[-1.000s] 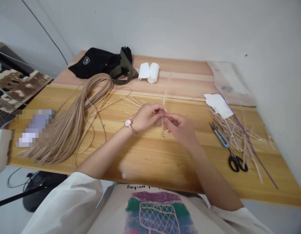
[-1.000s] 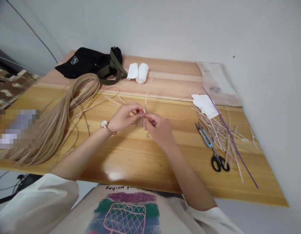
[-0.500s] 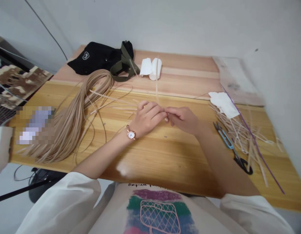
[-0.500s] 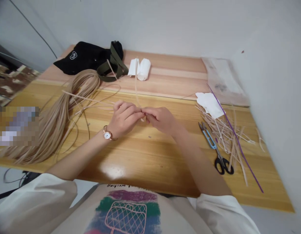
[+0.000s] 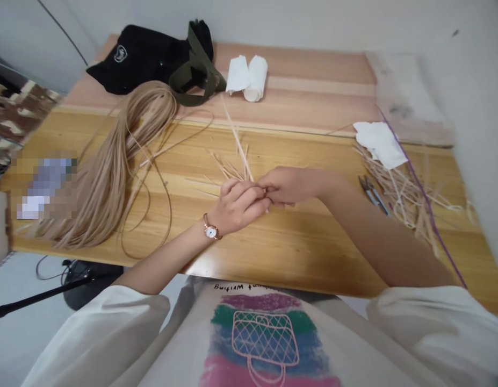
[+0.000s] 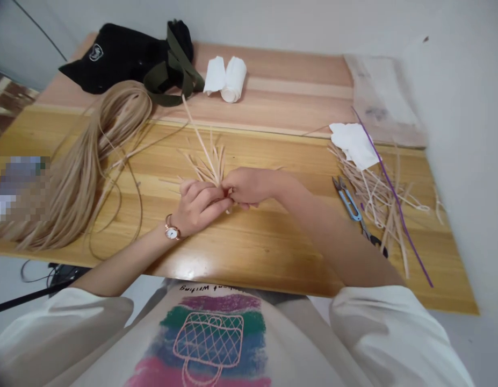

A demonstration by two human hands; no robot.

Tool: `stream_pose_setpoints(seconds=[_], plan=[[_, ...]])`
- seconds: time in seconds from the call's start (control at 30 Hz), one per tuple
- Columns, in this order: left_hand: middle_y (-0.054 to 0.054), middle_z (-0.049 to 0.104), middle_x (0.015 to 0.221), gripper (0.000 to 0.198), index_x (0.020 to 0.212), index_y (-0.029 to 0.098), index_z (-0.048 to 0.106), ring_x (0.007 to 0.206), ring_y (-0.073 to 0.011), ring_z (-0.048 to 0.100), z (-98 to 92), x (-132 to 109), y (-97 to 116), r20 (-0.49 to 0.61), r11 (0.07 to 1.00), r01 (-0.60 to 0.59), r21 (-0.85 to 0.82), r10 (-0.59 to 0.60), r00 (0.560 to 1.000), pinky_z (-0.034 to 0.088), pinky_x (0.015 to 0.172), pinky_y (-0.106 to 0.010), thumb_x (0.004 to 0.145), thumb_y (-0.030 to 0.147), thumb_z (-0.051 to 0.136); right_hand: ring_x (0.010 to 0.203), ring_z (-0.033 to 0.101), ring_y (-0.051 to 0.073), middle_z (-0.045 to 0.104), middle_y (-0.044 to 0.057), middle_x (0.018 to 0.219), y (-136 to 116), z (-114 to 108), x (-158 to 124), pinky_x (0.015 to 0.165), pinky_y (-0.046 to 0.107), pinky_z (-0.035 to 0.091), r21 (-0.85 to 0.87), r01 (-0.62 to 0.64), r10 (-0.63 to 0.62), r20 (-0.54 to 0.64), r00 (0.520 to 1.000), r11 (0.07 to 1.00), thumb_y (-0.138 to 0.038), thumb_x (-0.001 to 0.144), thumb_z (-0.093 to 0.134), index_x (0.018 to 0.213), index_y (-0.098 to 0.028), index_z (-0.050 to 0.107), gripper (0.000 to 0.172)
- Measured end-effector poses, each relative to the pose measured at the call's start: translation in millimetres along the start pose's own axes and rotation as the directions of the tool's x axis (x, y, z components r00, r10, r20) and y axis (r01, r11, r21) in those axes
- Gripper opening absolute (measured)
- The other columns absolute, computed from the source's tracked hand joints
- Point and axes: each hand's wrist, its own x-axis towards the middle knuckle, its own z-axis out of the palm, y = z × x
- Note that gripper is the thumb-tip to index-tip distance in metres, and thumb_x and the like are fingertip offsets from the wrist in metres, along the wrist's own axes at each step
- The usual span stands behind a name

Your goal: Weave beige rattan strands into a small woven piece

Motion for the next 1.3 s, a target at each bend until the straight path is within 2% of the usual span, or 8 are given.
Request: stream_pose_setpoints(seconds=[0.13, 0.33, 0.57, 0.7, 0.9, 1.1, 1.2, 1.3], plan=[[-0.002, 0.067, 0.090, 0.020, 0.087, 0.026, 0.063, 0.090, -0.0173, 0.055, 6.1, -6.7, 0.3, -0.086, 0.998, 0.023, 0.053, -0.018, 0.996, 0.031, 0.078, -0.036, 0.089, 0.023, 0.043, 0.036, 0.040, 0.004, 0.048, -0.009, 0.043, 19.5, 17.3, 5.4, 0.039, 0.017, 0.029, 0.499, 0.035, -0.007, -0.058, 0.998, 0.866, -0.009, 0.075, 0.046, 0.072, -0.018, 0.055, 0.013], [-0.002, 0.069, 0.088, 0.014, 0.090, 0.021, 0.061, 0.086, -0.0152, 0.057, 7.5, -3.4, -2.1, -0.230, 0.977, -0.090, 0.192, 0.134, 0.964, 0.034, 0.075, -0.032, 0.086, 0.016, 0.048, 0.030, 0.031, 0.002, 0.043, -0.011, 0.036, 21.1, 42.0, 7.5, 0.033, 0.013, 0.024, 0.723, 0.047, 0.255, -0.302, 0.918, 0.689, -0.010, 0.072, 0.051, 0.074, -0.017, 0.052, 0.007], [-0.003, 0.069, 0.087, 0.011, 0.088, 0.020, 0.060, 0.082, -0.0145, 0.058, 1.7, 9.5, -9.0, -0.351, 0.978, -0.097, 0.184, 0.157, 0.923, 0.038, 0.076, -0.030, 0.083, 0.014, 0.052, 0.028, 0.030, 0.002, 0.039, -0.011, 0.031, 6.7, 30.3, 7.0, 0.029, 0.012, 0.019, 0.765, 0.106, 0.344, -0.403, 0.848, 0.636, -0.009, 0.073, 0.051, 0.069, -0.017, 0.050, 0.009], [-0.003, 0.069, 0.085, 0.013, 0.088, 0.021, 0.062, 0.085, -0.0148, 0.058, -7.8, 17.8, -20.6, -0.347, 0.978, -0.082, 0.189, 0.145, 0.926, 0.038, 0.076, -0.030, 0.085, 0.017, 0.050, 0.027, 0.028, 0.002, 0.042, -0.012, 0.032, 0.4, 18.9, 10.9, 0.029, 0.011, 0.018, 0.773, 0.209, 0.271, -0.441, 0.856, 0.599, -0.004, 0.069, 0.049, 0.075, -0.018, 0.049, 0.015], [-0.004, 0.068, 0.081, 0.011, 0.088, 0.020, 0.061, 0.079, -0.0156, 0.057, -26.9, 28.4, -35.2, -0.430, 0.970, -0.043, 0.239, 0.146, 0.891, 0.038, 0.073, -0.031, 0.083, 0.015, 0.053, 0.026, 0.021, 0.002, 0.037, -0.013, 0.031, -6.5, 7.6, 26.3, 0.028, 0.012, 0.013, 0.835, 0.349, 0.168, -0.452, 0.876, 0.426, -0.009, 0.071, 0.047, 0.077, -0.019, 0.047, 0.011], [-0.005, 0.064, 0.079, 0.008, 0.084, 0.015, 0.059, 0.077, -0.0152, 0.054, -42.4, 42.5, -33.6, -0.417, 0.998, 0.066, 0.005, -0.058, 0.907, 0.041, 0.070, -0.029, 0.083, 0.016, 0.051, 0.027, 0.019, 0.002, 0.038, -0.012, 0.035, -11.4, -6.3, 28.7, 0.028, 0.013, 0.011, 0.843, 0.432, 0.085, -0.479, 0.873, 0.319, -0.017, 0.074, 0.051, 0.075, -0.019, 0.046, 0.005], [-0.004, 0.062, 0.077, 0.009, 0.081, 0.014, 0.058, 0.075, -0.0139, 0.054, -49.5, 52.7, -31.8, -0.360, 0.968, 0.171, -0.184, -0.228, 0.905, 0.042, 0.070, -0.027, 0.082, 0.019, 0.051, 0.029, 0.019, 0.001, 0.036, -0.013, 0.036, -14.4, -8.2, 26.8, 0.030, 0.014, 0.010, 0.788, 0.517, 0.117, -0.579, 0.807, 0.334, -0.022, 0.074, 0.057, 0.074, -0.019, 0.046, 0.012], [-0.003, 0.061, 0.075, 0.011, 0.079, 0.014, 0.057, 0.070, -0.0122, 0.054, -53.5, 61.2, -31.1, -0.186, 0.899, 0.259, -0.354, -0.339, 0.922, 0.042, 0.067, -0.025, 0.081, 0.022, 0.051, 0.031, 0.023, 0.002, 0.037, -0.013, 0.037, -15.8, -2.3, 23.8, 0.032, 0.015, 0.013, 0.680, 0.577, 0.193, -0.706, 0.681, 0.452, -0.026, 0.073, 0.062, 0.076, -0.019, 0.047, 0.016]])
